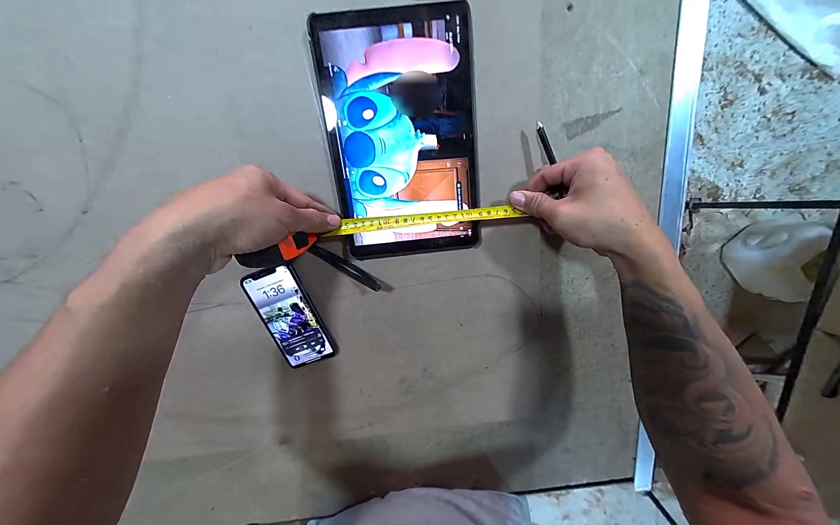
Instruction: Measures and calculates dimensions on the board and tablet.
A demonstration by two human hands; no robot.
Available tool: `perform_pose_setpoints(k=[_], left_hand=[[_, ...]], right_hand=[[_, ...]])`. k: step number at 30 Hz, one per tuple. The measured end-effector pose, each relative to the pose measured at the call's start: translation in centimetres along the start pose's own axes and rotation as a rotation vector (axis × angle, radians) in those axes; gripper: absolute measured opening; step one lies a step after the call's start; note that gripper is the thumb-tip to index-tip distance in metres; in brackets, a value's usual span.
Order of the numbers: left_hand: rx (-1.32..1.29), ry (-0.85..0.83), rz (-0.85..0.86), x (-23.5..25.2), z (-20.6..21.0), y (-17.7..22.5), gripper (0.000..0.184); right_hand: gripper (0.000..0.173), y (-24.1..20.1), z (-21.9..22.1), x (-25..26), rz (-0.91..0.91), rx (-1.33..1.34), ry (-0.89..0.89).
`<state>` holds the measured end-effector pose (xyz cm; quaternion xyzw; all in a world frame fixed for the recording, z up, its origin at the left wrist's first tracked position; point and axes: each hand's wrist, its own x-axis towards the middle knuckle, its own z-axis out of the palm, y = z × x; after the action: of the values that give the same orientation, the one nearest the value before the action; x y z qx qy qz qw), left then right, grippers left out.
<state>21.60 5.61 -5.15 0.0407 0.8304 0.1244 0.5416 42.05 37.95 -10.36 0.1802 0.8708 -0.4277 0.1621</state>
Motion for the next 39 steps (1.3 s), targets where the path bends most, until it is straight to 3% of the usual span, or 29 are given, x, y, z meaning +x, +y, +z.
perform_pose_setpoints(k=[39], left_hand=[[-0.050, 0.000, -0.001, -0.53, 0.96, -0.68, 0.022]], right_hand=[[0.022, 0.34, 0.73, -0.87, -0.058, -0.030, 0.019]])
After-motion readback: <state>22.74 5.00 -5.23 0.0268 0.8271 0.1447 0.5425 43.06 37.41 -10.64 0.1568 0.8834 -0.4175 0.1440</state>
